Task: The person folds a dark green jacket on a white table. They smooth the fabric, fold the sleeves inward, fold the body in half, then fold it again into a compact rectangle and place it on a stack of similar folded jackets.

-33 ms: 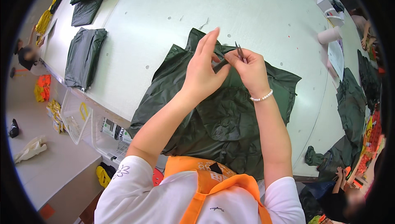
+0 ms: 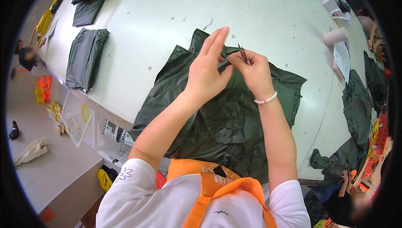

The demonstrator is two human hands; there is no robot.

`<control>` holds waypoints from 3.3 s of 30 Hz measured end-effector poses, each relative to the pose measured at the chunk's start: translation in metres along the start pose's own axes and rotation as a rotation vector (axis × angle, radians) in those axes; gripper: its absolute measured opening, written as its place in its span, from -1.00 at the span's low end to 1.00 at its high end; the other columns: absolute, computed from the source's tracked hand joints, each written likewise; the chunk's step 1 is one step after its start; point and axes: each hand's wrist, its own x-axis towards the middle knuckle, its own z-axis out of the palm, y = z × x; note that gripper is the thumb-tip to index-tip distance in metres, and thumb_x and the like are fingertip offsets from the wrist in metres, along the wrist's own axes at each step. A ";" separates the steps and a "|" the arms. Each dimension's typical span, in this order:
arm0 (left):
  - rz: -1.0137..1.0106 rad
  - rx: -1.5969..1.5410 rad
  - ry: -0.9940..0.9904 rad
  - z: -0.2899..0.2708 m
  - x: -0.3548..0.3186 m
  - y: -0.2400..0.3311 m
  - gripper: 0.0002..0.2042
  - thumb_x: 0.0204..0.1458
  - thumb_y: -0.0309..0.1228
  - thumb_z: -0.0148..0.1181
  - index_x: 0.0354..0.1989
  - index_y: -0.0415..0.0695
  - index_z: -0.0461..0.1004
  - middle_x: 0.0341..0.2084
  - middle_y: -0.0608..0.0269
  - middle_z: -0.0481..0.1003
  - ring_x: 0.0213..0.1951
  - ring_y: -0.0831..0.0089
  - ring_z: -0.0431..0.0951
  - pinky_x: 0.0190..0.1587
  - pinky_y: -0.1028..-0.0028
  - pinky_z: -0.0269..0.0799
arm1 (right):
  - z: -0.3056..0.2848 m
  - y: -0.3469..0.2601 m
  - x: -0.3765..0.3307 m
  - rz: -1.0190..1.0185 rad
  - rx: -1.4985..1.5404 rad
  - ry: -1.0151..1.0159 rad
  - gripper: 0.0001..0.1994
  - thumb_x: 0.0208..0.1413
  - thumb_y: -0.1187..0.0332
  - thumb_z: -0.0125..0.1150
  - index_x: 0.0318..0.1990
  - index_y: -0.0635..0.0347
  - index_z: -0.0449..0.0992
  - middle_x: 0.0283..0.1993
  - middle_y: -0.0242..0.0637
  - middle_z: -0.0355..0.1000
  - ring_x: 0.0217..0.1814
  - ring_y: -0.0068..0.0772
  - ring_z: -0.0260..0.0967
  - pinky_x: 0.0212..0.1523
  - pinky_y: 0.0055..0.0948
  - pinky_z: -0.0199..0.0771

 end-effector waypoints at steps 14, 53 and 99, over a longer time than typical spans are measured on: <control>-0.319 -0.176 0.084 0.001 -0.008 -0.003 -0.89 -0.14 -0.60 0.30 -0.44 -0.28 0.49 -0.52 0.32 0.52 -0.45 0.66 0.50 -0.35 0.65 0.43 | 0.000 0.008 -0.005 0.007 -0.080 0.158 -0.76 0.13 0.25 0.18 -0.34 0.31 0.47 -0.56 -0.59 0.25 -0.53 -0.78 0.04 -0.51 -0.68 0.10; 0.616 0.366 0.213 0.010 -0.022 -0.015 -0.85 -0.34 -0.58 0.18 -0.49 -0.19 0.48 -0.46 0.27 0.40 -0.49 0.39 0.45 -0.48 0.49 0.38 | -0.034 -0.029 -0.036 -0.187 -0.557 -0.132 -0.83 0.04 0.37 0.24 -0.37 0.27 0.40 -0.46 -0.27 0.37 -0.50 -0.45 0.28 -0.41 -0.53 0.33; -0.431 -0.246 -0.573 0.268 0.028 0.035 -0.75 -0.05 -0.38 0.24 -0.28 -0.33 0.54 -0.43 0.28 0.54 -0.37 0.60 0.45 -0.27 0.58 0.35 | -0.221 0.090 -0.113 -0.193 -0.454 0.787 -0.83 0.10 0.32 0.18 -0.28 0.21 0.37 -0.33 -0.27 0.38 -0.38 -0.34 0.42 -0.41 -0.44 0.41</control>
